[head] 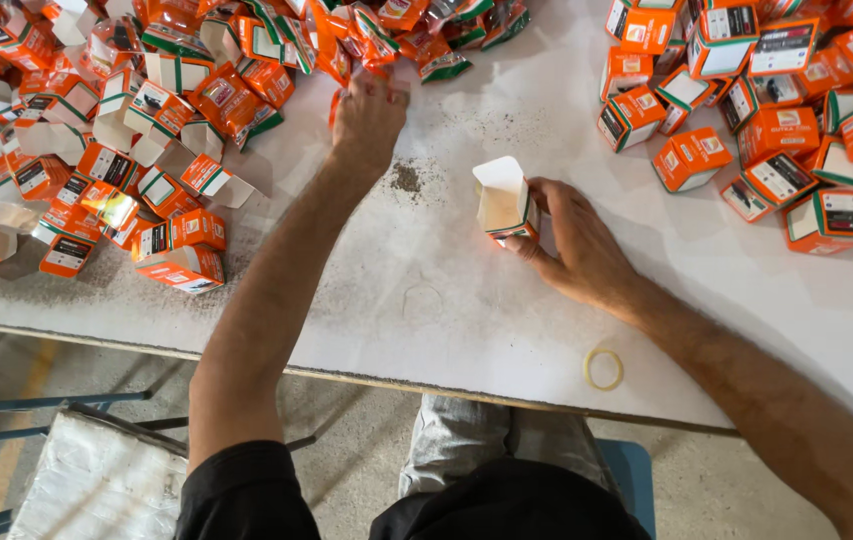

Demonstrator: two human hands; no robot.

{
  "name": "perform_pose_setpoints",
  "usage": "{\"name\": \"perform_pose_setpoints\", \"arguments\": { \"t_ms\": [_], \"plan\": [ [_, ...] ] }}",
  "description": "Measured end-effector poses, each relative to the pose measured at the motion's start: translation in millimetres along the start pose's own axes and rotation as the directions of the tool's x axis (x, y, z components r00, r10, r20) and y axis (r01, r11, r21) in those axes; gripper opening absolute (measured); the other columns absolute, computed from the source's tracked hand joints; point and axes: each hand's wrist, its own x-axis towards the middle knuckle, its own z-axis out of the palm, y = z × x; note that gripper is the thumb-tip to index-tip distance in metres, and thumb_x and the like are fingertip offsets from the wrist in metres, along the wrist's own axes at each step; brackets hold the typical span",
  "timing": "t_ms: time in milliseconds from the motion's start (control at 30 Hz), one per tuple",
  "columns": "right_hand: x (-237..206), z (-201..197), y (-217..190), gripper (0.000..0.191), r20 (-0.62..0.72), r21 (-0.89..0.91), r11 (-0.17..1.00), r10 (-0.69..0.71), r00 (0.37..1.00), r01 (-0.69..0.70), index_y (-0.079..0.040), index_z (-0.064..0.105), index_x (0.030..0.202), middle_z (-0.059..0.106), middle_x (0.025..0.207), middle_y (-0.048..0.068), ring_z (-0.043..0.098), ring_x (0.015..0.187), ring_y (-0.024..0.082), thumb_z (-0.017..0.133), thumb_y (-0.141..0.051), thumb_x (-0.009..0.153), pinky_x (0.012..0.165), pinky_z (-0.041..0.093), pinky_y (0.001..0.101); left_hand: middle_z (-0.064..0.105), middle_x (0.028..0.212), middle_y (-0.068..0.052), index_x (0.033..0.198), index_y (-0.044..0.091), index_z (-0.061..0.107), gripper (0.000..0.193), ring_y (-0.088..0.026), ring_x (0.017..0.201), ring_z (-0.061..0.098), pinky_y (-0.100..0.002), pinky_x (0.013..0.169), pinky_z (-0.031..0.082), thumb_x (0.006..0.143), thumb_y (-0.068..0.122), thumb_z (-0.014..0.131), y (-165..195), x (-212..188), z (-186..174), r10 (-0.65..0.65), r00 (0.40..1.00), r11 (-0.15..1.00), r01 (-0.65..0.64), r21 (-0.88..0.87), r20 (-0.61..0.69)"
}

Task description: The person sits at a table covered with small orange product boxes and white paper sleeves, picks up a box, opens a sleeve, and inserts the box into it, then sets the sleeved box back on the table, repeating this packing cycle continuously.

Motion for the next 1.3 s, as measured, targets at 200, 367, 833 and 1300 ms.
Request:
{"name": "perform_pose_setpoints", "arguments": {
  "t_ms": [200,367,833,1300],
  "plan": [
    [-3,-1,5,0.068,0.022,-0.044,0.998,-0.046,0.999,0.047,0.003,0.046,0.142,0.061,0.132,0.022,0.054,0.129,0.039,0.075,-0.035,0.093,0.113,0.038,0.0507,0.062,0.114,-0.023,0.127,-0.001,0.057,0.055,-0.036,0.085,0.072,-0.045,0.069,0.06,0.077,0.005,0.077,-11,-26,0,-0.116,0.991,0.99,0.121,-0.069,0.07],
    [1,-6,2,0.057,0.046,0.08,0.997,0.017,0.999,-0.02,0.0,0.064,0.121,0.068,0.112,0.013,0.065,0.098,0.029,0.086,-0.027,0.077,0.09,0.052,0.0409,0.067,0.095,-0.017,0.113,0.013,0.065,0.034,-0.036,0.083,0.071,-0.051,0.066,0.057,0.081,0.011,0.076,-20,-57,-25,0.162,0.986,0.951,-0.169,-0.257,-0.048],
    [3,-8,-1,0.049,-0.038,0.074,0.99,-0.117,0.992,0.119,-0.001,0.069,0.109,0.067,0.101,0.014,0.066,0.092,0.033,0.088,-0.029,0.074,0.083,0.054,0.0419,0.061,0.119,-0.015,0.135,0.001,0.061,0.047,-0.034,0.115,0.062,-0.052,0.103,0.052,0.09,0.008,0.073,114,-129,-98,0.019,0.602,0.691,-0.585,-0.425,-0.798],
    [-2,-9,-3,0.047,-0.042,0.046,0.996,-0.078,0.996,0.08,-0.004,0.068,0.109,0.068,0.102,0.014,0.065,0.094,0.036,0.091,-0.024,0.073,0.082,0.053,0.0455,0.042,0.135,-0.022,0.103,0.009,0.078,0.026,-0.043,0.13,0.043,-0.057,0.108,0.04,0.077,0.009,0.079,133,-109,-112,-0.287,0.905,0.472,-0.152,-0.868,-0.315]
  ]
}}
